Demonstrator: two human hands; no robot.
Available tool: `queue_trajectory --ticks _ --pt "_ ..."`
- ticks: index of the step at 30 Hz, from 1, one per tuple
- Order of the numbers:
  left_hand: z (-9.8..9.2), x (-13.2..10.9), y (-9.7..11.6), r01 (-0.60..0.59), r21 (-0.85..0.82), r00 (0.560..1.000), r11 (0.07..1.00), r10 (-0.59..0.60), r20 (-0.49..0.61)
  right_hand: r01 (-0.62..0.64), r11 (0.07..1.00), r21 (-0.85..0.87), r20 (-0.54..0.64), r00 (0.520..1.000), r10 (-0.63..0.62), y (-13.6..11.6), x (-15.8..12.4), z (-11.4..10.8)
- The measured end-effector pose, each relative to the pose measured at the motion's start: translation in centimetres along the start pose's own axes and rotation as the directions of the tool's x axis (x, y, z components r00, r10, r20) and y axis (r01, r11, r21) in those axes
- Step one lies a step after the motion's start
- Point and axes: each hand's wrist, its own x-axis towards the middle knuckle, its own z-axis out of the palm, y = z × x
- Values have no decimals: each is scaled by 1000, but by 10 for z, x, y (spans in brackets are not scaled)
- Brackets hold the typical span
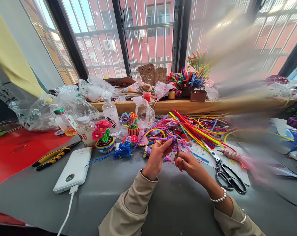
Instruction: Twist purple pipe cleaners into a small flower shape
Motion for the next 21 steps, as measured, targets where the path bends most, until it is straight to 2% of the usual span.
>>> queue_trajectory --ticks 7,14,18,21 --pt "1 0 1 0 -39 999 999 -1 -39 -45 999 -22 -65 997 44 2 0 3" --pt "0 1 5 -55 -68 997 996 52 -49 -93 995 -46 -105 991 87 2 0 4" --pt "0 -1 8 -73 -90 997 993 70 -31 -93 995 -28 -84 992 90 4 0 1" --pt "-1 -1 7 -74 -76 997 994 74 2 -45 999 -13 -37 998 44 3 -1 -4"
